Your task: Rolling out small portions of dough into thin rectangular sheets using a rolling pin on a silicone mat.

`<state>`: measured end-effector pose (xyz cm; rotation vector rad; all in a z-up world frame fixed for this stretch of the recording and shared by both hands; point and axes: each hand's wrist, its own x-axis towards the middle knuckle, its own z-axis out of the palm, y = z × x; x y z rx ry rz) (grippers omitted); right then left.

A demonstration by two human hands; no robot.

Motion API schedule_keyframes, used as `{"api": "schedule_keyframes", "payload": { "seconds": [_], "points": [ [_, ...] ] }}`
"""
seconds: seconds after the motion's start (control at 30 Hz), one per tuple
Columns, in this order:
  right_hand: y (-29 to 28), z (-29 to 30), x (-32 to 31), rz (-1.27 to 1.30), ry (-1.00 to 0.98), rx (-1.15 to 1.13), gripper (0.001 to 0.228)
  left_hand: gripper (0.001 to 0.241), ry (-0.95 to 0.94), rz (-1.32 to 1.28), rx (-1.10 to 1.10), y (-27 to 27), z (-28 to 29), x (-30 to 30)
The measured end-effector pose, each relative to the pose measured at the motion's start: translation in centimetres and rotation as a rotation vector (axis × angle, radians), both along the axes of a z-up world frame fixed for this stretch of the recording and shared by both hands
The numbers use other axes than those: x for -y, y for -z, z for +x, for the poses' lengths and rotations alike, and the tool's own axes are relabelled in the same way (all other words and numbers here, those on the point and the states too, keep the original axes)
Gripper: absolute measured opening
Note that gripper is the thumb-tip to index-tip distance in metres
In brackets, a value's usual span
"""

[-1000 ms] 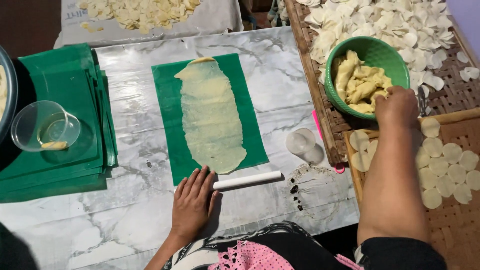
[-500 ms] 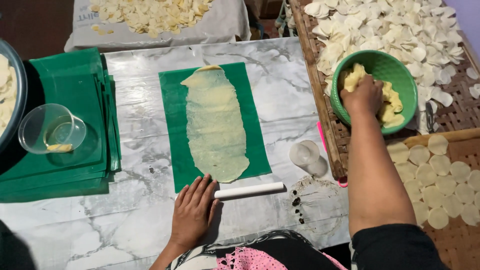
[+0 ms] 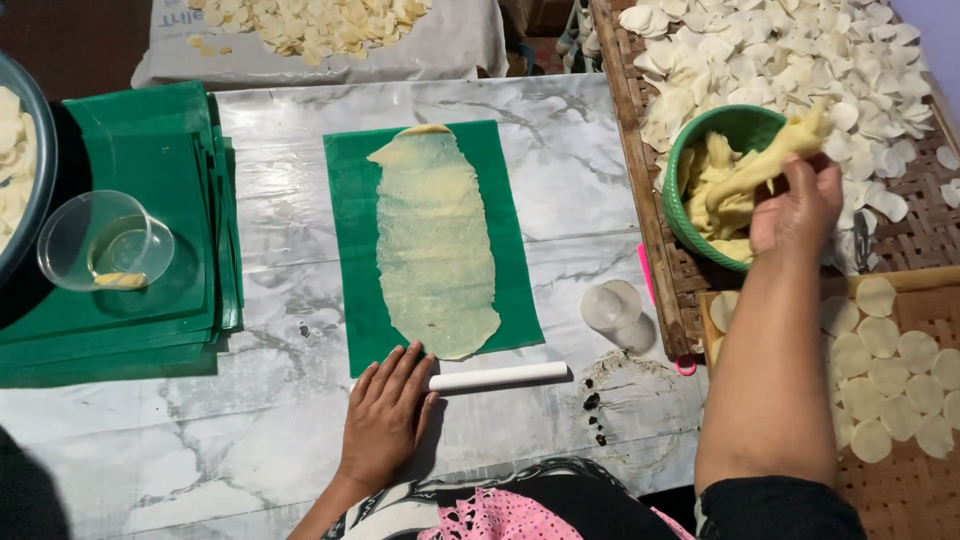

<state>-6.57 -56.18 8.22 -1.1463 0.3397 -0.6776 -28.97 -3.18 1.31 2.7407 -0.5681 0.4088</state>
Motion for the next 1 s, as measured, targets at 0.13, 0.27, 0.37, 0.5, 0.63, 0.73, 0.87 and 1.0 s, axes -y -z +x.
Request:
{"api": "schedule_keyframes", "payload": {
  "seconds": [0.13, 0.27, 0.37, 0.5, 0.63, 0.73, 0.87, 1.0],
  "points": [
    [-3.9, -1.3, -3.2, 0.003, -0.019, 0.009, 0.02, 0.046, -0.008, 0.006, -0.009, 0.3, 0.1, 0.1],
    [-3.6, -2.3, -12.0, -0.065, -0.382, -0.095, 0.042, 0.047, 0.017, -0.061, -0.017, 0.2, -0.1, -0.3],
    [-1.2, -3.3, -21.7, -0.051, -0.563, -0.21, 0.029, 0.049, 0.035, -0.103, -0.04, 0.2, -0.2, -0.7],
    [3.2, -4.3, -34.4, -0.121, -0.748, -0.313, 0.015, 0.05, 0.051, -0.145, -0.035, 0.3, -0.3, -0.9],
    [7.4, -2.2, -41.1, -0.223, -0.749, -0.365, 0.017, 0.049, 0.042, -0.214, -0.045, 0.5, -0.5, -1.4],
    [10.2, -0.3, -42.8, -0.745, -0.679, -0.476, 0.017, 0.047, 0.083, -0.39, -0.133, 0.1, -0.6, -2.0],
    [8.8, -0.6, -42.7, -1.041, -0.532, -0.306, 0.035, 0.04, 0.04, -0.746, -0.111, -1.8, 1.8, -3.2],
    [5.2, -4.2, -40.2, -1.098, -0.583, -0.415, 0.028, 0.041, -0.203, -0.704, 0.053, -1.6, 7.1, -4.2]
  ]
}}
